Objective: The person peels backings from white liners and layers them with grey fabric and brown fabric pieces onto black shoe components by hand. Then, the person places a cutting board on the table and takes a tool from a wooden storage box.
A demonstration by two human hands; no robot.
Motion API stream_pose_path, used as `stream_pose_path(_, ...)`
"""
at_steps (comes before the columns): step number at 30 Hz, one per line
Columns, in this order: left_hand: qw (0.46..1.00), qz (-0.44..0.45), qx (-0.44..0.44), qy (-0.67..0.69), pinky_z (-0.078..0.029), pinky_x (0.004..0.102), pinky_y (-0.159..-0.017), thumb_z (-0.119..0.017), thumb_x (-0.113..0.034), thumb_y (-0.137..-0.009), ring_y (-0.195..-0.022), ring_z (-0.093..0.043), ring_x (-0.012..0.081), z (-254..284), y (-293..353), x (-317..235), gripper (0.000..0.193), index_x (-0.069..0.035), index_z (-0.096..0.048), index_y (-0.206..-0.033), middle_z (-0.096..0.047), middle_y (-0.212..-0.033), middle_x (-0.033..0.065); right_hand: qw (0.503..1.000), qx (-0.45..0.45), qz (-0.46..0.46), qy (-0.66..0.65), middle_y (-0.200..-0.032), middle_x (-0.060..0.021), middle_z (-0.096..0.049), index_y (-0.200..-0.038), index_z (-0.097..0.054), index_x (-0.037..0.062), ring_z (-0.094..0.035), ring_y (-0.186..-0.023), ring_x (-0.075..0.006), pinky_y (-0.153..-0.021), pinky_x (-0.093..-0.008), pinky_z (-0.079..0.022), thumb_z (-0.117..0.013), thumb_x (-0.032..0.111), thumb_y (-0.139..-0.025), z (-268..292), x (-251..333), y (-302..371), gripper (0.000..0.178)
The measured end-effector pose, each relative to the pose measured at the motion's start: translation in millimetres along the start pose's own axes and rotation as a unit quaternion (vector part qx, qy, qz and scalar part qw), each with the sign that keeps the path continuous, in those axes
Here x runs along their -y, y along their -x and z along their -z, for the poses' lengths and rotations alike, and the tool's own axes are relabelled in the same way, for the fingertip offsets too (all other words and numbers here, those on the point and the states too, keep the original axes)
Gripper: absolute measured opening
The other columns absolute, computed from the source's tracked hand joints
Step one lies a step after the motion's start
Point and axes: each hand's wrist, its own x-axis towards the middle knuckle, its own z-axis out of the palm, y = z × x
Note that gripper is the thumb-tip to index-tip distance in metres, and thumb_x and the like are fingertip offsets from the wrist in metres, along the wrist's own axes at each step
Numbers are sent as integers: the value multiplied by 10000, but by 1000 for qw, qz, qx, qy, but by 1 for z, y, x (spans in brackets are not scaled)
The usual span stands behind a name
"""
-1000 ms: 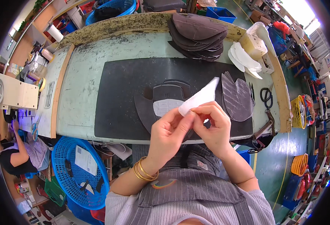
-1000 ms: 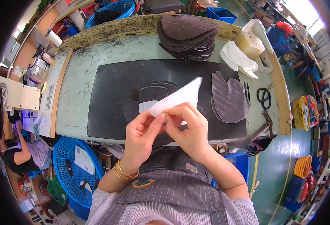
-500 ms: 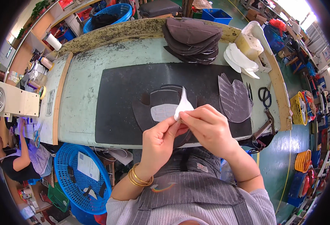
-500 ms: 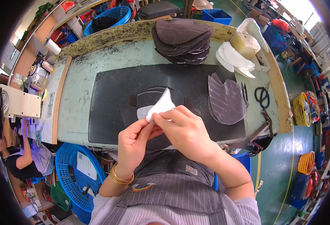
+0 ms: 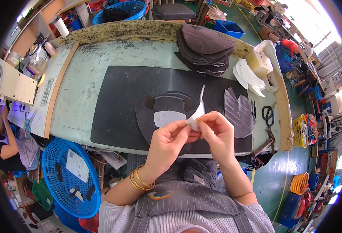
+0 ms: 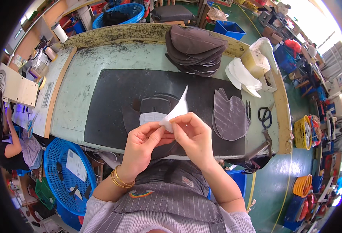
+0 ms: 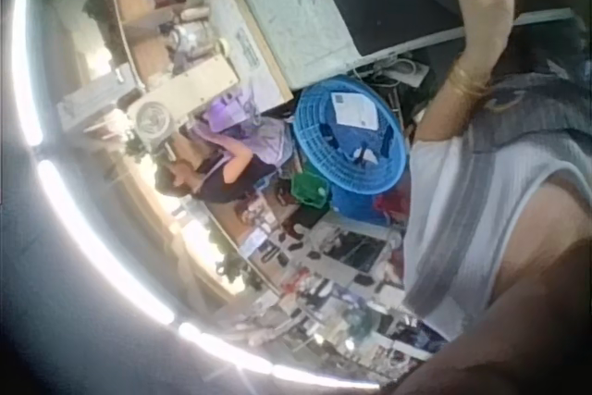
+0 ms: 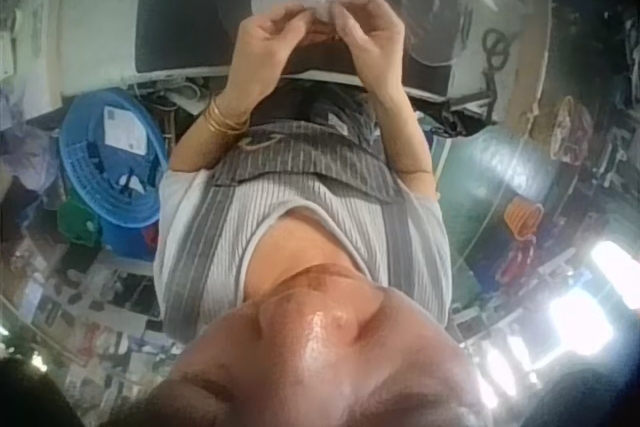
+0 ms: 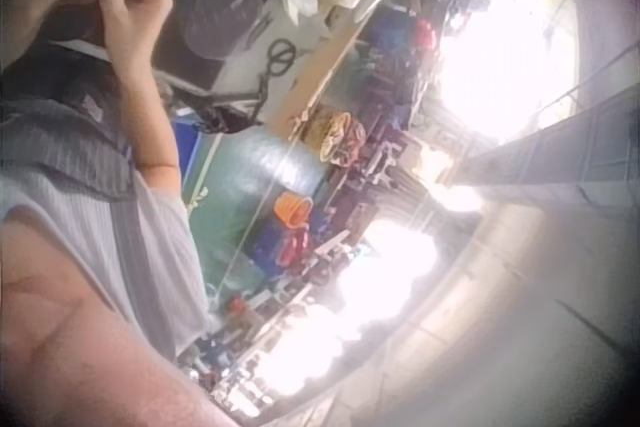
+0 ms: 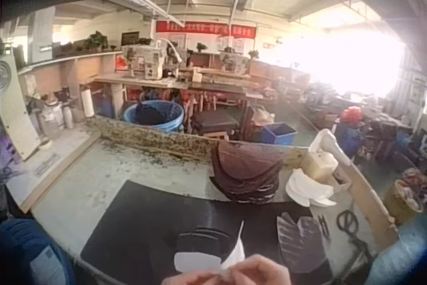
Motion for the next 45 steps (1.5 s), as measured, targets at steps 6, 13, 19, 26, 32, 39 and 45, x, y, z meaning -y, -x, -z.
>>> stream_pose_path(6, 1000, 26, -12, -6, -553, 303, -818, -464, -51, -965, -875, -671, 200, 10, 0, -2, 223, 63, -574, -1122, -656, -992, 143, 989, 47, -79, -119, -845, -30, -583, -931, -570, -2, -516, -714, -64, -613, -204, -415, -581, 88, -894, 14, -11, -5, 98)
stream_pose_path(13, 990, -43, -15, -134, -544, 274, -785, -503, -61, -952, -842, -665, 163, 8, -2, -5, 211, 57, -579, -1110, -668, -917, 119, 960, 31, 177, 214, -890, -86, -619, -1016, -651, 4, -628, -745, -152, -632, -267, -509, -654, -3, -812, 4, -2, -8, 204)
stream_pose_path(19, 925, -135, 7, -355, -514, 238, -658, -544, -31, -915, -743, -645, 97, 11, -3, 0, 183, 31, -613, -1073, -664, -819, 106, 807, 131, 360, 449, -807, -93, -598, -923, -648, -33, -599, -670, -228, -575, -319, -502, -681, -2, -712, 8, 4, -6, 215)
stream_pose_path(26, 986, -19, 4, -168, -525, 242, -721, -521, -44, -934, -819, -656, 121, 10, -2, 1, 203, 45, -611, -1093, -678, -916, 112, 943, 33, 188, 272, -779, -84, -587, -888, -639, -19, -596, -681, -139, -570, -249, -491, -683, -42, -728, 8, 3, 3, 168)
stream_pose_path(32, 981, -58, -28, -180, -527, 248, -764, -502, -35, -941, -835, -679, 175, 4, -4, 7, 207, 67, -603, -1090, -687, -903, 114, 908, 34, 273, 317, -852, -95, -631, -940, -674, 6, -637, -721, -219, -621, -304, -523, -668, -13, -771, 11, -3, 1, 170)
stream_pose_path(39, 886, -133, -10, -443, -518, 218, -708, -531, -7, -922, -794, -665, 107, -1, 5, -11, 195, 58, -621, -1082, -694, -876, 76, 831, 97, 367, 406, -756, -71, -579, -862, -645, -13, -584, -662, -223, -580, -308, -502, -687, -25, -656, 10, 7, -10, 211)
stream_pose_path(45, 999, 35, 13, -31, -534, 297, -866, -473, -71, -968, -930, -647, 194, 8, -1, 3, 270, 105, -566, -1150, -643, -1039, 163, 995, 41, 72, 55, -860, -64, -614, -859, -613, -41, -586, -755, -86, -679, -208, -472, -618, -89, -783, 15, 0, 0, 90)
